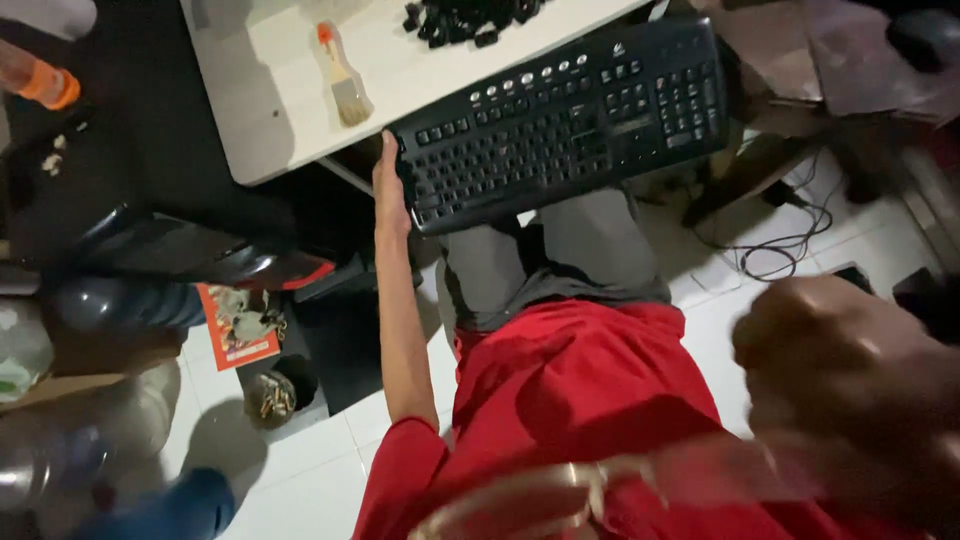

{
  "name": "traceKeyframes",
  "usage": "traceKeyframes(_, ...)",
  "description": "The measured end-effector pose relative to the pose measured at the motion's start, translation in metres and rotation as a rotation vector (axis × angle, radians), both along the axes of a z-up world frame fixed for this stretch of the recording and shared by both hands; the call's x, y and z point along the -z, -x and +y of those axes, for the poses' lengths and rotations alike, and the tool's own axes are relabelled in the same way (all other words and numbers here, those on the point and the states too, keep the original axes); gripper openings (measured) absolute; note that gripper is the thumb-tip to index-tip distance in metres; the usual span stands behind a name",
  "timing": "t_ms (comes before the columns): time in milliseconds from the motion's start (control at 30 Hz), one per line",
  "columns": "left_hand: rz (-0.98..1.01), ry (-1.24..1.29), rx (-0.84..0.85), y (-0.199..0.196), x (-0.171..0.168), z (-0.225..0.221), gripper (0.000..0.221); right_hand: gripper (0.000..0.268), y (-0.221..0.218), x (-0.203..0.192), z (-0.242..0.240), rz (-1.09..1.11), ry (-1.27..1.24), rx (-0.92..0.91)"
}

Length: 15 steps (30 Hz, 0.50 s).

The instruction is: Cleaning individual mechanical keyboard switches with a brush and reassembling them into a keyboard plate.

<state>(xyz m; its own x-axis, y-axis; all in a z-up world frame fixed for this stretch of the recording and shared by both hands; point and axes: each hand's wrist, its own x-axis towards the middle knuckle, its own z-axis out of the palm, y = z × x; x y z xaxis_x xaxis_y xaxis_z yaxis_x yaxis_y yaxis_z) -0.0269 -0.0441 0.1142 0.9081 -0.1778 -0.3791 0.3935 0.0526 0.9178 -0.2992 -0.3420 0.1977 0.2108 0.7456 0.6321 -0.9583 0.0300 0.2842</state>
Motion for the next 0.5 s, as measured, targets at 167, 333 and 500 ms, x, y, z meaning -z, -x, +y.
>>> traceKeyframes(167, -0.075, 0.139, -0.029, -0.031, 0.060, 0.024, 0.086, 0.039, -0.001, 0.093, -0.022, -0.051, -0.111, 0.203)
traceKeyframes(333, -0.211, 0.200, 0.039, -0.040, 0.084, 0.030, 0.081, 0.035, 0.007, 0.184, -0.024, -0.109, -0.192, 0.391)
traceKeyframes(500, -0.261, 0.079, 0.032, -0.048, 0.106, 0.033, 0.098, 0.033, 0.026, 0.256, 0.002, -0.180, -0.273, 0.596)
